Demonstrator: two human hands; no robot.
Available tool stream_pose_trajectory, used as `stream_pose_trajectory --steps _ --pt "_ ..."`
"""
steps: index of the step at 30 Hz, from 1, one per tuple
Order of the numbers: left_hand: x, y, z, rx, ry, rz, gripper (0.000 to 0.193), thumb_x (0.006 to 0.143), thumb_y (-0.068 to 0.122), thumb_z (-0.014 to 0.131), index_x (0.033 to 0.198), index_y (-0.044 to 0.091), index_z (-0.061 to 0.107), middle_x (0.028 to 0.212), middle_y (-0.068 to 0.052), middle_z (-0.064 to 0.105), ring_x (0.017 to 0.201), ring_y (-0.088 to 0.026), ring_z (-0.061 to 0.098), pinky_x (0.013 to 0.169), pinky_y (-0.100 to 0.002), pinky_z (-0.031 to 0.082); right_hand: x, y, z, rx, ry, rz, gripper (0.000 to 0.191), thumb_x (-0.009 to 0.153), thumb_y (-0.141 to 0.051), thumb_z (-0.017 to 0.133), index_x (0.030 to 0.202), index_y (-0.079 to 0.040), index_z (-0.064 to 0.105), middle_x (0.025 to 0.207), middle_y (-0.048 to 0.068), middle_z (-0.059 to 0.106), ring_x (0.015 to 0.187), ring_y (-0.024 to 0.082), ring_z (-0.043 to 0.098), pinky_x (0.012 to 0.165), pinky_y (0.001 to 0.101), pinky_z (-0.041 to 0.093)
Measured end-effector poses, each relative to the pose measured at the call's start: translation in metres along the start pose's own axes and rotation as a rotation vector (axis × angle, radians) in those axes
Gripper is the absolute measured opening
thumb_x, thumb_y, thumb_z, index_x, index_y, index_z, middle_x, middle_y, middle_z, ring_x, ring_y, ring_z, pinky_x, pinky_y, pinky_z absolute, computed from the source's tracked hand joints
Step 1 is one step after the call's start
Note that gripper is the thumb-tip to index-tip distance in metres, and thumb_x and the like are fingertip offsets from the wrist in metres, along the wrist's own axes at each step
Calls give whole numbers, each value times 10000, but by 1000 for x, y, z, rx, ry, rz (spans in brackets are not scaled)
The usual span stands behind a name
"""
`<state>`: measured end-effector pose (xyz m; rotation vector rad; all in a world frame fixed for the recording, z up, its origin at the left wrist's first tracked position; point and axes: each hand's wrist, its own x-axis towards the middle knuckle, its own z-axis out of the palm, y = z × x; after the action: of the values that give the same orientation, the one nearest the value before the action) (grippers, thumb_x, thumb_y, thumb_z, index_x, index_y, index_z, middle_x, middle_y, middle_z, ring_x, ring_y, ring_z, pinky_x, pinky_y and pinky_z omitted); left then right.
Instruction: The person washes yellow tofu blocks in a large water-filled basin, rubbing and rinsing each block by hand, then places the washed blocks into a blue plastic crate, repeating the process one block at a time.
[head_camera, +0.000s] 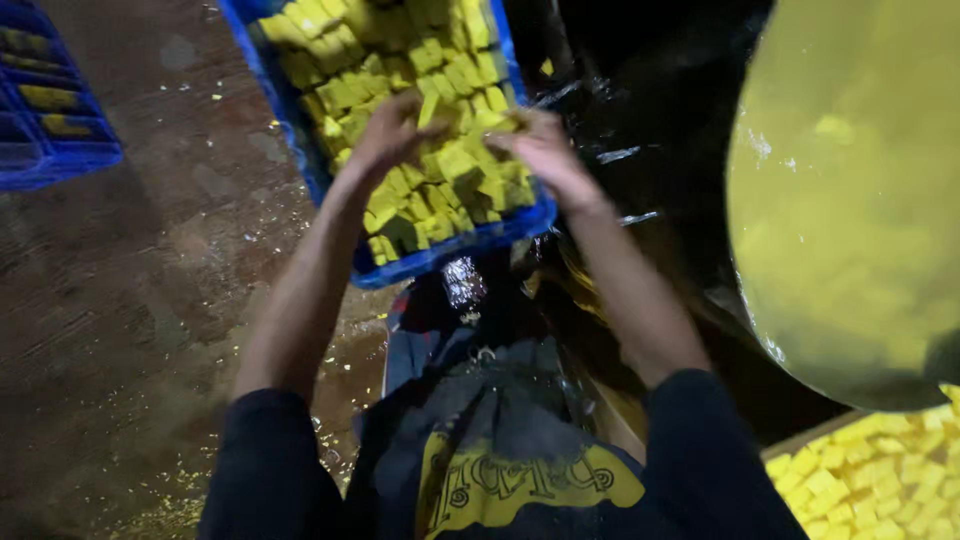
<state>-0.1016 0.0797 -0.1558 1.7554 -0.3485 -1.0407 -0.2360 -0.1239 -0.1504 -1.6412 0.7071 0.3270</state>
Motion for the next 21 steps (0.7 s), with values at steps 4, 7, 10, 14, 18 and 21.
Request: stream_pose_trajectory --steps 4,7,10,14,18,21 --pt "-9 -60 -1 -138 129 -88 507 829 333 862 1221 34 746 983 -23 772 715 -108 691 526 -280 565 49 17 56 198 79 -28 449 811 -234 874 1127 34 700 922 118 779 785 157 727 666 292 560" --pt "-13 -66 4 56 123 -320 755 747 318 889 1350 55 520 911 -136 753 730 -258 721 562 -429 614 51 25 69 -38 237 -24 560 739 -236 874 1166 -3 598 842 99 771 739 160 725 644 316 585" --pt "-26 -77 16 755 345 -44 783 749 362 918 1307 -14 518 1022 -256 699 889 -443 684 703 -547 554 38 36 67 -70 251 92 423 826 -325 814 1088 -5 725 886 106 749 734 203 708 632 362 569" --pt "-41 -98 45 776 15 258 586 801 281 814 1308 93 590 1118 -231 702 1030 -460 649 845 -558 527 -2 54 47 -171 56 205 524 766 -422 788 1133 -55 713 1047 122 783 942 230 759 857 363 629" --pt "-40 -103 64 944 -162 -30 378 838 453 794 1134 226 737 1191 -130 692 1107 -365 658 893 -514 537 -66 53 13 -440 123 -208 540 876 -333 734 1336 -65 641 1249 185 670 1224 310 630 1072 415 528" --pt "-44 -69 82 1083 137 96 404 891 375 772 1217 156 678 1276 -176 653 1171 -403 614 931 -544 519 -142 27 -39 -250 217 -612 532 983 -313 703 1429 -58 562 1417 228 563 1338 361 553 1145 447 459"
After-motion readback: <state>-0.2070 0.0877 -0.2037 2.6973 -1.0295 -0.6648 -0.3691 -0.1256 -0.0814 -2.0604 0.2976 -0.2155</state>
